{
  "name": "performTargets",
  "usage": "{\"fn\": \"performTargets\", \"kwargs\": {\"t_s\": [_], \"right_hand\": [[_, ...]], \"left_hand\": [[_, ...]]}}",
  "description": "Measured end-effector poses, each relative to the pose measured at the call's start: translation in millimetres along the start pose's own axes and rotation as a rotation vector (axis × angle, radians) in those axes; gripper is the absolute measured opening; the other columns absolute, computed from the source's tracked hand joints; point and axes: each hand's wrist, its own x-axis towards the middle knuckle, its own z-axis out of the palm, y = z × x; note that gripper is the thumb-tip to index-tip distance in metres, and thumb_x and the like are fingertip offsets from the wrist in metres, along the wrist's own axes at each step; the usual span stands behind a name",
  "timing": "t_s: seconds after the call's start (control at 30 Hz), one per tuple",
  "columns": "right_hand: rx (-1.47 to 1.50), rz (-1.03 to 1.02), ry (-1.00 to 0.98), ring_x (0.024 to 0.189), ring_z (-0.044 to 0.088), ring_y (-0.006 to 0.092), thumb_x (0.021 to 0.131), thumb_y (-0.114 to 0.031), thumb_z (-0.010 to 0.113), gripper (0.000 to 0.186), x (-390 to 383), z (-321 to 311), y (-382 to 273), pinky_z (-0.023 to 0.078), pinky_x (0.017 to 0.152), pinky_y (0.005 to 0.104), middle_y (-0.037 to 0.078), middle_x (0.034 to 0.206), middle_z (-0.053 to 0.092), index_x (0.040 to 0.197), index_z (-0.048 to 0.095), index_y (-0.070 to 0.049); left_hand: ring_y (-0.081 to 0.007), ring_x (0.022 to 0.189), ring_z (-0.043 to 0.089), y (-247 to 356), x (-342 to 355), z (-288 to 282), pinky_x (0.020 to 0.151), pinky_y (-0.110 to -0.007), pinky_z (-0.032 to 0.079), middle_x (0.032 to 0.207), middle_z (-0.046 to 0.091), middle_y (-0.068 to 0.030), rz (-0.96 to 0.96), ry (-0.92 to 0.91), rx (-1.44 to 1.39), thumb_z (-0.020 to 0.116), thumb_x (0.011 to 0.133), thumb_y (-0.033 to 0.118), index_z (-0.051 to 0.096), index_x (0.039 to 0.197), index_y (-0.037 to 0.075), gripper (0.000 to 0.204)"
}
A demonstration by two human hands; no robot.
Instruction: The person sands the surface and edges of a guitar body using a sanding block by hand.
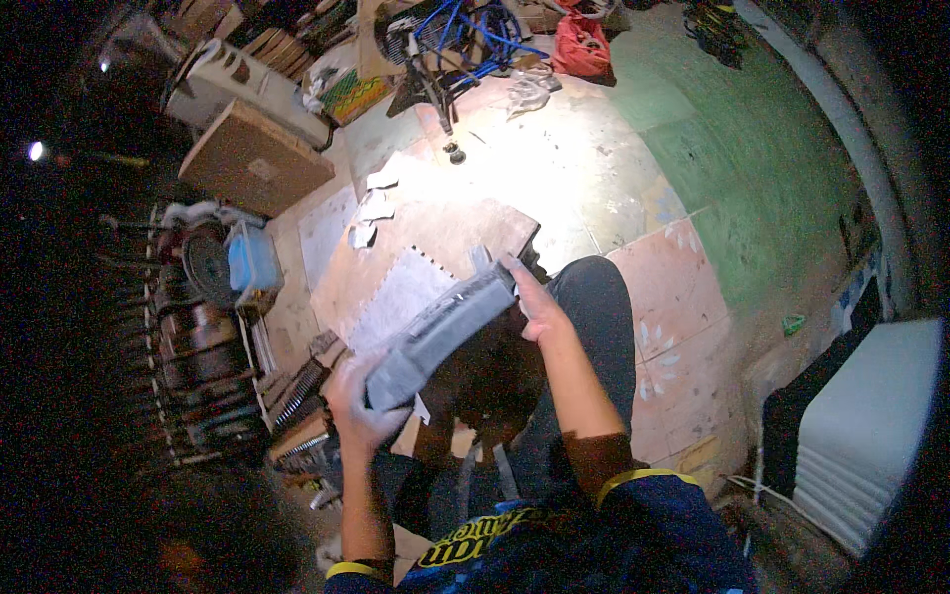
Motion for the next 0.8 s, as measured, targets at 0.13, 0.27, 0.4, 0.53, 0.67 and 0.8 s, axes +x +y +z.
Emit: {"fn": "performTargets", "kwargs": {"t_s": [0.13, 0.27, 0.4, 0.53, 0.67, 0.8], "right_hand": [[-0.016, -0.057, -0.001, 0.093, 0.066, 0.0235, 0.081, -0.047, 0.071, 0.052, -5, -9, 13, 0.052, 0.087, 0.0364, 0.009, 0.105, 0.069, 0.116, 0.065, -0.009], [-0.063, -0.065, -0.035, 0.084, 0.067, 0.026, 0.08, -0.031, 0.068, 0.044, -17, -4, -5, 0.055, 0.079, 0.0387, 0.011, 0.101, 0.069, 0.114, 0.063, -0.004], [-0.002, -0.055, -0.186, 0.082, 0.068, 0.0266, 0.08, -0.028, 0.067, 0.044, -23, 18, 3, 0.057, 0.078, 0.0377, 0.012, 0.101, 0.069, 0.115, 0.063, -0.003], [-0.091, -0.06, -0.262, 0.08, 0.068, 0.0244, 0.08, -0.026, 0.067, 0.038, 14, 25, 8, 0.057, 0.076, 0.0372, 0.01, 0.096, 0.069, 0.11, 0.063, -0.004], [-0.215, -0.068, -0.221, 0.085, 0.065, 0.0208, 0.078, -0.03, 0.069, 0.034, 65, 34, 16, 0.055, 0.078, 0.0384, 0.006, 0.095, 0.065, 0.105, 0.064, -0.009], [-0.388, -0.021, -0.143, 0.101, 0.063, 0.0233, 0.082, -0.051, 0.067, 0.059, 107, 34, 31, 0.05, 0.09, 0.0382, 0.009, 0.112, 0.066, 0.122, 0.061, -0.007]], "left_hand": [[-0.0325, 0.11, 0.064, 21, -54, 24, 0.1, -0.046, 0.047, 0.12, 0.067, -0.0122, 0.029, -0.015, -0.058, 0.082, 0.057, 0.019, 0.067, 0.114, 0.009, 0.06], [-0.0314, 0.13, 0.051, 42, -86, 54, 0.108, -0.056, 0.037, 0.139, 0.057, -0.0039, 0.002, -0.171, -0.014, 0.081, 0.059, 0.017, 0.063, 0.128, 0.019, 0.071], [-0.0367, 0.135, 0.044, 37, -115, 74, 0.108, -0.061, 0.033, 0.145, 0.053, -0.0039, 0.083, -0.193, 0.092, 0.08, 0.06, 0.021, 0.063, 0.129, 0.023, 0.071], [-0.0354, 0.136, 0.043, 15, -120, 82, 0.108, -0.062, 0.032, 0.146, 0.051, -0.001, 0.063, -0.105, 0.114, 0.079, 0.058, 0.015, 0.062, 0.131, 0.029, 0.076], [-0.035, 0.135, 0.043, -6, -106, 83, 0.108, -0.062, 0.031, 0.147, 0.05, 0.0007, -0.049, -0.114, 0.083, 0.074, 0.065, 0.01, 0.061, 0.132, 0.031, 0.071], [-0.0345, 0.135, 0.044, -30, -105, 96, 0.106, -0.065, 0.031, 0.146, 0.051, 0.0006, -0.055, -0.096, 0.138, 0.071, 0.073, 0.012, 0.061, 0.132, 0.03, 0.063]]}}
